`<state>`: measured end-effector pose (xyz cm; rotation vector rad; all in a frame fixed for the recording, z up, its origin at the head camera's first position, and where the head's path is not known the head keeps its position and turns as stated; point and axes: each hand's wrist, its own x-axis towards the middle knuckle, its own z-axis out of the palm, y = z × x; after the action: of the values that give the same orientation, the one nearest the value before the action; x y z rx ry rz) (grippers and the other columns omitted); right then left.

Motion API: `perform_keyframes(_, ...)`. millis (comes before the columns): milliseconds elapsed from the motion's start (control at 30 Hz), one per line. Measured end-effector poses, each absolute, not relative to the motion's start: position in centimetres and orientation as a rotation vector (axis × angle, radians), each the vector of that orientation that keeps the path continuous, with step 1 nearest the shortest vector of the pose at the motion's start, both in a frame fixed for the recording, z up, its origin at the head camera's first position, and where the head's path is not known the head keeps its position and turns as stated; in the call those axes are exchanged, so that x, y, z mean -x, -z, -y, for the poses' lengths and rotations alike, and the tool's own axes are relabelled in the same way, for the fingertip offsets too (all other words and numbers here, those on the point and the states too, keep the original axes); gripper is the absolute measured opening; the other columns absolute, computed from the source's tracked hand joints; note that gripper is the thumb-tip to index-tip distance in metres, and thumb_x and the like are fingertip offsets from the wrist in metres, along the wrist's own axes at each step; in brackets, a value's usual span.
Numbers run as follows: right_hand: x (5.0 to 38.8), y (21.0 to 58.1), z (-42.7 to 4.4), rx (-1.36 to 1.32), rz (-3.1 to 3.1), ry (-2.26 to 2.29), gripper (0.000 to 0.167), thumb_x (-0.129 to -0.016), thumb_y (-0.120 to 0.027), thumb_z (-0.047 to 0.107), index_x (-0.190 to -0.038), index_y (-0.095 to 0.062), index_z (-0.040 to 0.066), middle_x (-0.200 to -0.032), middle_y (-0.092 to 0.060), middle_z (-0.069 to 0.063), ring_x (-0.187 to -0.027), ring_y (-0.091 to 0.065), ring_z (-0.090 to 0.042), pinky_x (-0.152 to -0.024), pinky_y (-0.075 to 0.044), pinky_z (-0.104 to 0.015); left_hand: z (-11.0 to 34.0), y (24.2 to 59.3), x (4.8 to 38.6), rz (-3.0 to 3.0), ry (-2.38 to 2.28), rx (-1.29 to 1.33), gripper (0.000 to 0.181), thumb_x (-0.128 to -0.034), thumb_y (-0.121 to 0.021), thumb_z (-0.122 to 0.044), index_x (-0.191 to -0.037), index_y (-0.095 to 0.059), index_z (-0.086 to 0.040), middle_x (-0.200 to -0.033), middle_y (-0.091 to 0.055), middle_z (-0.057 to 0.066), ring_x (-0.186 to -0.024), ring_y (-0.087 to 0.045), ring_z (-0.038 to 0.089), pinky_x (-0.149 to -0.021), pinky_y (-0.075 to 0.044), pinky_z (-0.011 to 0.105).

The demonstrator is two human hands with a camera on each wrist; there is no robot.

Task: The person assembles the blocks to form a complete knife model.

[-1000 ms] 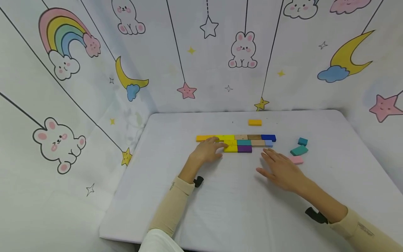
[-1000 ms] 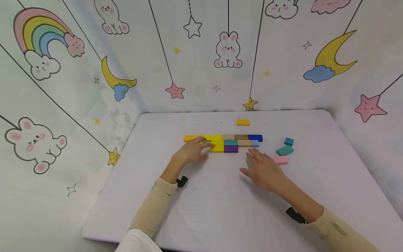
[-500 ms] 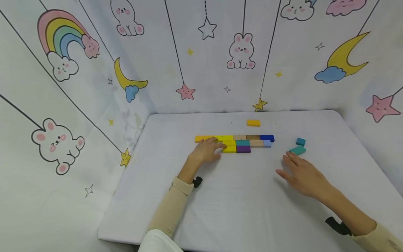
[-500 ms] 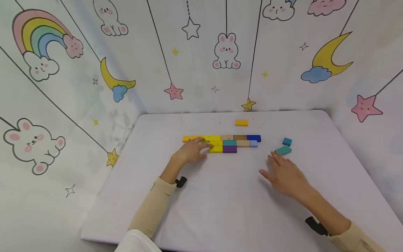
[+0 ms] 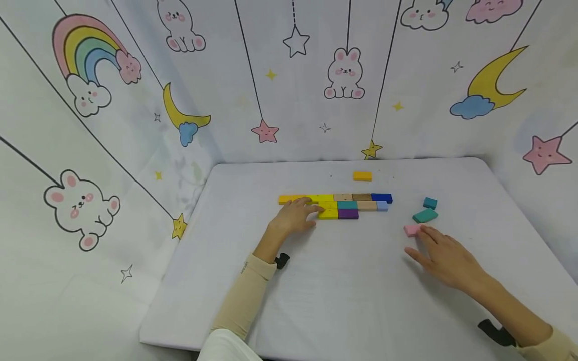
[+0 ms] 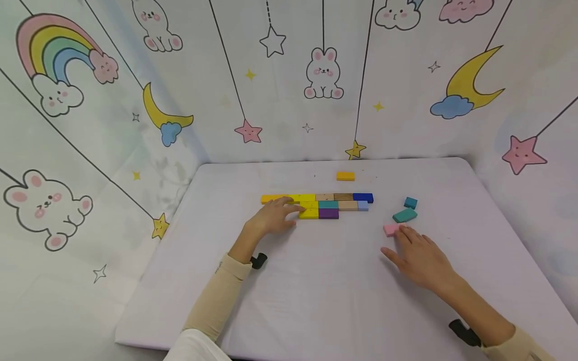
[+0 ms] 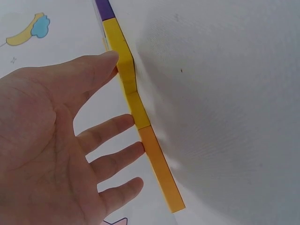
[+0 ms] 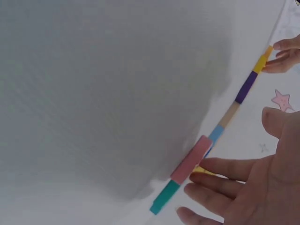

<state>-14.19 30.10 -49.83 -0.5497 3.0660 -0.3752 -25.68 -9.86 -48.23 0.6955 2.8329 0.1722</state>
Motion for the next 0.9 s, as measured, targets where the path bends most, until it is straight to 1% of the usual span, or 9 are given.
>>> perform_keyframes(167, 14.0, 50.1, -30.3, 0.528, -3.048, 0.372, 0.082, -0.104, -0.060, 0.052, -0.148, -0.045, -0.015, -0.153, -0.040, -0.040, -0.131, -0.048, -0.060, -0.107, -0.041, -0.071, 9.9, 48.2, 25.8, -2.828, -0.175, -0.692, 0.048, -0.1063, -0.061, -0.036, -0.154, -0.053, -0.035, -0.166, -0.039, 0.007, -0.153, -0.035, 0.030, -0.126, -0.025, 0.058)
perform_keyframes(400, 13.9, 50.3, -30.2, 0.580, -3.060, 0.359, 0.075, -0.103, -0.062, 0.050, -0.149, -0.050, -0.008, -0.154, -0.045, -0.033, -0.143, -0.040, -0.052, -0.110, -0.028, -0.079, 9.9, 48.4, 25.8, -2.825, -0.170, -0.701, 0.048, -0.1057, -0.062, -0.036, -0.153, -0.053, -0.034, -0.165, -0.039, 0.008, -0.152, -0.036, 0.031, -0.126, -0.026, 0.056)
perform_keyframes(433, 13.9, 50.3, -30.1, 0.588, -3.064, 0.350, 0.074, -0.103, -0.062, 0.050, -0.148, -0.051, -0.007, -0.154, -0.046, -0.032, -0.143, -0.040, -0.051, -0.110, -0.028, -0.079, 9.9, 48.4, 25.8, -2.826, -0.167, -0.703, 0.048, -0.1057, -0.062, -0.036, -0.153, -0.053, -0.035, -0.165, -0.039, 0.008, -0.152, -0.036, 0.031, -0.126, -0.027, 0.056)
perform_keyframes(667, 13.9, 50.2, -29.3, 0.628, -3.072, 0.354, 0.071, -0.103, -0.063, 0.048, -0.147, -0.053, -0.007, -0.152, -0.048, -0.032, -0.141, -0.043, -0.050, -0.109, -0.030, -0.078, 9.9, 48.4, 25.7, -2.829, -0.166, -0.713, 0.049, -0.1056, -0.062, -0.036, -0.153, -0.053, -0.034, -0.165, -0.039, 0.008, -0.152, -0.036, 0.030, -0.126, -0.027, 0.054)
perform_keyframes(900, 14.1, 50.1, -28.5, 0.653, -3.094, 0.352, 0.067, -0.100, -0.068, 0.045, -0.143, -0.058, -0.006, -0.149, -0.052, -0.032, -0.140, -0.045, -0.049, -0.111, -0.031, -0.077, 9.9, 48.4, 25.7, -2.829, -0.172, -0.715, 0.049, -0.1051, -0.063, -0.035, -0.153, -0.054, -0.034, -0.165, -0.040, 0.008, -0.152, -0.036, 0.030, -0.126, -0.028, 0.053)
